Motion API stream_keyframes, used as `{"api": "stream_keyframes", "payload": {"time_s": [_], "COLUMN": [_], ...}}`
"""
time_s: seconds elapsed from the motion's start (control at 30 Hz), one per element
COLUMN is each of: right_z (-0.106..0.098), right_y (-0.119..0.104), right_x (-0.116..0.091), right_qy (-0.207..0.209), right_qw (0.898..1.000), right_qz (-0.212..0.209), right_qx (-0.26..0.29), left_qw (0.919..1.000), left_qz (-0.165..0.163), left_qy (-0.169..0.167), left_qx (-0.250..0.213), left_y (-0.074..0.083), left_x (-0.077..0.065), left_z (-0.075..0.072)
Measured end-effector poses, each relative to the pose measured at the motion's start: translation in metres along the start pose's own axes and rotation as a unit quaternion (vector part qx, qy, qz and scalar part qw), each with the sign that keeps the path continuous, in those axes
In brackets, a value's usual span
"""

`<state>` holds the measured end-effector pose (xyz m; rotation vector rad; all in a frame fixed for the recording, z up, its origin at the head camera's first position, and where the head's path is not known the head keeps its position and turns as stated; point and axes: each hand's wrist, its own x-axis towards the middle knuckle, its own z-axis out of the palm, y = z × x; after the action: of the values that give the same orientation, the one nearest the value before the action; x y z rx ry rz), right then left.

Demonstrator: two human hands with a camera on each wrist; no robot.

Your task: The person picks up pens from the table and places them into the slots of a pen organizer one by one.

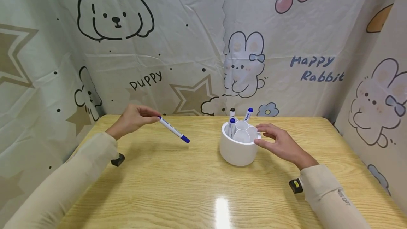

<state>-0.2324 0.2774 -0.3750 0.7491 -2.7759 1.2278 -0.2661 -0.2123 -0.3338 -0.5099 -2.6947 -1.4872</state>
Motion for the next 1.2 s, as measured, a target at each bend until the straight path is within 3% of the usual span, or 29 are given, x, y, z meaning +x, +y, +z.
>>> {"api": "stream_keyframes", "payload": {"time_s": [0.77, 1.2], "right_z": [0.004, 0.004], "right_y": [0.003, 0.002], "right_x": [-0.001, -0.002], "right_qy": [0.003, 0.004], "right_qw": [1.000, 1.000], "right_qz": [0.003, -0.001], "right_qx": [-0.018, -0.006], "left_qw": [0.9944, 0.9876], "left_qz": [0.073, 0.096], "left_qy": [-0.007, -0.018], "left_qx": [-0.076, -0.123], "left_y": [0.040, 0.064], "left_x": [0.005, 0.014], "left_z": [0.009, 0.019]}}
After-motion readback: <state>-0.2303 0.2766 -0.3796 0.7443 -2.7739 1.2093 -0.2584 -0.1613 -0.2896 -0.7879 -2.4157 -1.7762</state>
